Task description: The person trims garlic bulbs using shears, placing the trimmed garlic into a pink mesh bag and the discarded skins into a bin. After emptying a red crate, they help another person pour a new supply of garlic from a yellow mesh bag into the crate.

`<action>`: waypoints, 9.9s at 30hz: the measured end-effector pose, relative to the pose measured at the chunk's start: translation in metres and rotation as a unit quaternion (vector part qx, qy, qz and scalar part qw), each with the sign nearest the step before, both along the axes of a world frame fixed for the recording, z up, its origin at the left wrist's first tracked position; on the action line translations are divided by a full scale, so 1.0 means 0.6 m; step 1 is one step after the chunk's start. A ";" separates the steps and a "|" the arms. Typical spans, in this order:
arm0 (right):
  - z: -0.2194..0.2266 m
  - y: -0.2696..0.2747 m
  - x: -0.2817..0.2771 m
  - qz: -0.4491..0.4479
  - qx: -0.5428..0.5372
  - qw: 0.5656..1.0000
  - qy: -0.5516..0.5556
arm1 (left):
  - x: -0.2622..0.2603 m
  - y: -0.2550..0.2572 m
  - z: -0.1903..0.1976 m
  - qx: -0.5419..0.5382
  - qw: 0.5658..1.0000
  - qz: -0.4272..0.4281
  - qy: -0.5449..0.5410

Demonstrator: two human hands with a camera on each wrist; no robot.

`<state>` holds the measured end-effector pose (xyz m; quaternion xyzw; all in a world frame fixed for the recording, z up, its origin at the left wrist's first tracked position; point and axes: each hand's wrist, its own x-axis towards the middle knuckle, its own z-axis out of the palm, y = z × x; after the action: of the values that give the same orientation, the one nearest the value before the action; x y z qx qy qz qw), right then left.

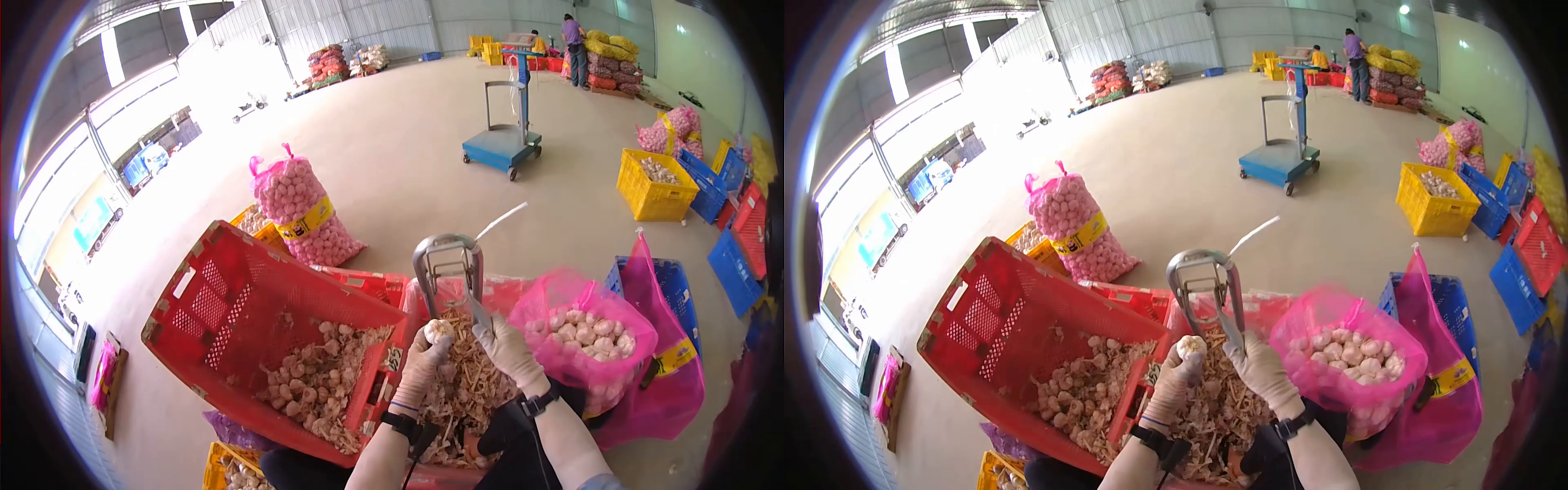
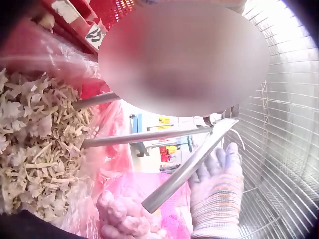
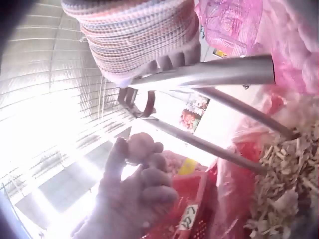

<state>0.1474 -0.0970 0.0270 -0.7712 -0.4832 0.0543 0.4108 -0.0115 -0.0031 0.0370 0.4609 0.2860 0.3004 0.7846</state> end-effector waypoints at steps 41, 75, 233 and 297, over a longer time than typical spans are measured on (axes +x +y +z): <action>-0.090 0.008 0.009 0.000 0.089 0.993 0.076 | 0.049 0.020 -0.013 0.136 0.983 0.119 -0.029; -0.051 -0.025 -0.050 0.261 -0.168 0.950 0.021 | -0.032 -0.037 -0.116 -0.171 0.983 -0.058 0.029; -0.068 -0.024 -0.167 0.211 0.117 0.939 0.244 | -0.085 -0.083 -0.133 0.329 0.904 0.175 0.207; -0.110 -0.031 -0.181 0.197 -0.051 0.823 0.531 | -0.094 -0.089 -0.148 0.043 0.980 0.168 0.098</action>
<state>0.0386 -0.1158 -0.0392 -0.5312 -0.3288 0.5594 0.5447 -0.0680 -0.0566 -0.0521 0.4672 0.4214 0.3932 0.6705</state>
